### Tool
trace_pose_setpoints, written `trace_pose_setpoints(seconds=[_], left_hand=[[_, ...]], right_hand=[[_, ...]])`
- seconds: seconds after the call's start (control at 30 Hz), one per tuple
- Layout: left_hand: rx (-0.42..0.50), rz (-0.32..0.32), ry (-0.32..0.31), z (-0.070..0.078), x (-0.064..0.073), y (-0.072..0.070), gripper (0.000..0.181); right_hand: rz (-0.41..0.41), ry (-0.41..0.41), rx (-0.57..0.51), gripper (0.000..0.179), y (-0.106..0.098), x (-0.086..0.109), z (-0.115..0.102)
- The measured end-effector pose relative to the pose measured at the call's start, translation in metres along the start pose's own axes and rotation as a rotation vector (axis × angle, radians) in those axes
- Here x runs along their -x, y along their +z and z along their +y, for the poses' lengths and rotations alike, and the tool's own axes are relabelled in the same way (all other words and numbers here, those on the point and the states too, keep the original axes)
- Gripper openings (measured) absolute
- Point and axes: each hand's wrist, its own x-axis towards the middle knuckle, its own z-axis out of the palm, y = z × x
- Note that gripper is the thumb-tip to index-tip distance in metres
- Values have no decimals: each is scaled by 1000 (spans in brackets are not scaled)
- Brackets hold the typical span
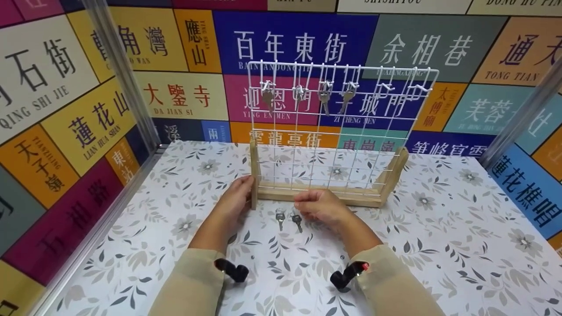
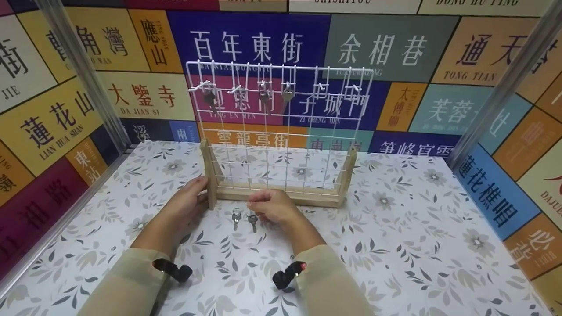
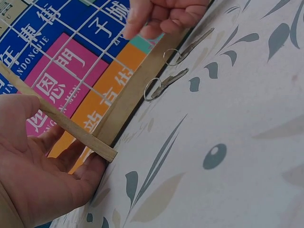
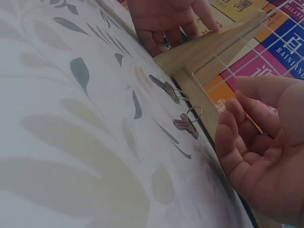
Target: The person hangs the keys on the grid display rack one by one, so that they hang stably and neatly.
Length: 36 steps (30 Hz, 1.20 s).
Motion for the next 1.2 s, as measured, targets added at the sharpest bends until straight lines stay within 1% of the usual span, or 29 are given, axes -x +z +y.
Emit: trace_pose_setpoints(seconds=[0.17, 0.3, 0.37, 0.57, 0.6, 0.7, 0.83, 0.97, 1.13, 1.2], left_hand=[[-9, 5, -19, 0, -1, 0, 45], [-5, 2, -17, 0, -1, 0, 45], [-2, -2, -7, 0, -1, 0, 45], [34, -55, 37, -2, 1, -1, 45], [38, -61, 41, -2, 1, -1, 45], [27, -55, 47, -2, 0, 0, 45], [16, -42, 39, -2, -1, 0, 45], [22, -26, 36, -2, -2, 0, 45], [10, -4, 31, -1, -3, 0, 43], [8, -11, 29, -1, -2, 0, 44]], right_hand=[[-21, 5, 90, 34, 1, 0, 5], [-29, -2, 161, 31, 2, -1, 6], [-29, -5, 209, 30, 2, -2, 7], [-12, -41, 411, 21, 3, -4, 7], [-8, -47, 435, 19, 3, -4, 7], [6, -54, 479, 12, 4, -3, 7], [25, -57, 518, 5, 6, -3, 7], [35, -53, 526, 4, 7, -2, 5], [34, -70, 469, 5, 4, 2, 1], [40, -73, 429, 5, 1, 5, -3]])
